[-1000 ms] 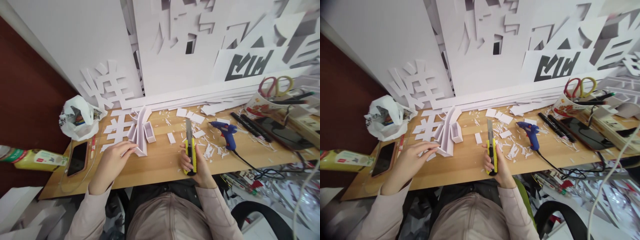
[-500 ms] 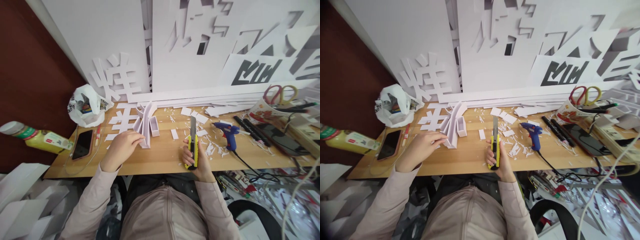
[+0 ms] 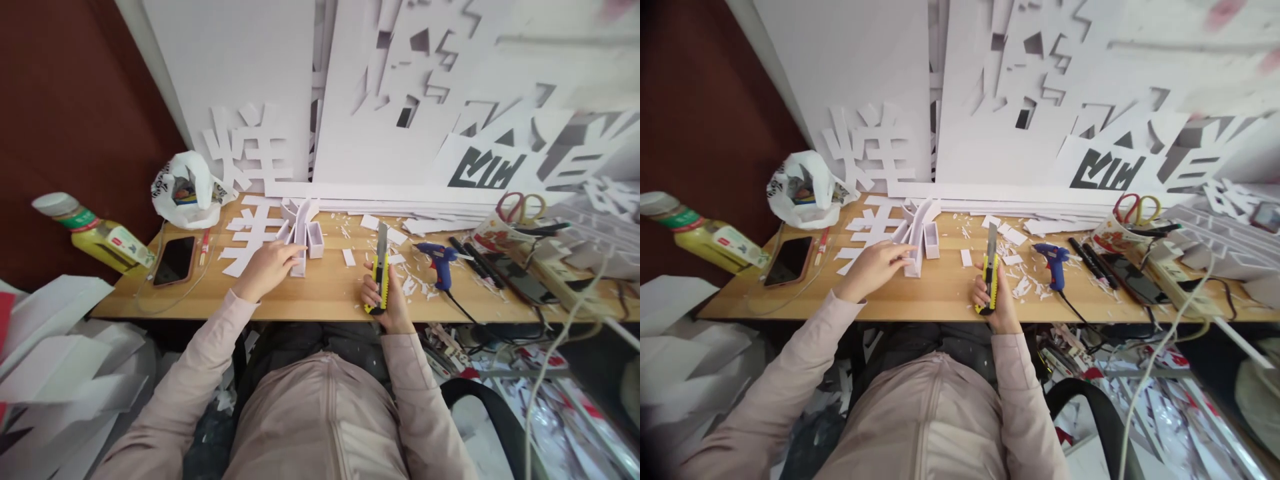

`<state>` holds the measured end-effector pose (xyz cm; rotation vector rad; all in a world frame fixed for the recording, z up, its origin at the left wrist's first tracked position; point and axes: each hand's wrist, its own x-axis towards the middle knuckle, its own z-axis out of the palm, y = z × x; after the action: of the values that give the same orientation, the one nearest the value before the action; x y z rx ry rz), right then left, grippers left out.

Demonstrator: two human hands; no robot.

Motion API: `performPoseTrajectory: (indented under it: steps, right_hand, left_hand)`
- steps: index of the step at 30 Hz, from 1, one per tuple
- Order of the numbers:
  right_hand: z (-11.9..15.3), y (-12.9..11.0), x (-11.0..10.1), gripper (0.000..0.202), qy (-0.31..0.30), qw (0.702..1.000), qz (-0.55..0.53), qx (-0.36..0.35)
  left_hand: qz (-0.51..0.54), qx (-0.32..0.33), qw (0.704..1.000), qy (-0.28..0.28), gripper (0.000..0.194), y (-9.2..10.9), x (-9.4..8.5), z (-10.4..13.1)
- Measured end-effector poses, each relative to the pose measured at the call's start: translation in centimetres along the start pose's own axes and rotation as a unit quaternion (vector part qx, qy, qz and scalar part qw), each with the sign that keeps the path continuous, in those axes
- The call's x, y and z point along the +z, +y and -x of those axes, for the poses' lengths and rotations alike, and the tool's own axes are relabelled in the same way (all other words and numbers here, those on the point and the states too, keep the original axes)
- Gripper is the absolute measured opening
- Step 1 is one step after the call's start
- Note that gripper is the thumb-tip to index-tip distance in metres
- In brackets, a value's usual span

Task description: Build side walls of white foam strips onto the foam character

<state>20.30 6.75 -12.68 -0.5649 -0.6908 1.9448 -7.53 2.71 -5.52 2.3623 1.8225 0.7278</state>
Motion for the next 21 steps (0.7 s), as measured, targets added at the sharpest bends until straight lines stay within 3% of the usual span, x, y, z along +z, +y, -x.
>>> performPoseTrajectory:
  steps: [11,17,18,21]
  right_hand:
    - [0.1,0.2,0.8,0.046,0.022,0.994,0.101,-0.041]
    - [2.2,1.4,3.7,0.046,0.050,0.975,0.203,-0.075]
    - [3.0,1.7,4.6,0.043,0.066,0.965,0.234,-0.095]
    - [4.9,2.0,7.3,0.037,0.109,0.830,0.497,-0.228]
  left_hand:
    - [0.043,0.008,0.997,0.060,0.032,0.3,0.6,0.7]
    - [0.094,0.022,0.984,0.150,0.008,2.2,-0.1,1.5]
    - [0.102,0.024,0.976,0.190,0.006,2.8,-0.2,1.8]
    - [0.113,0.076,0.930,0.341,0.010,4.8,-0.4,2.4]
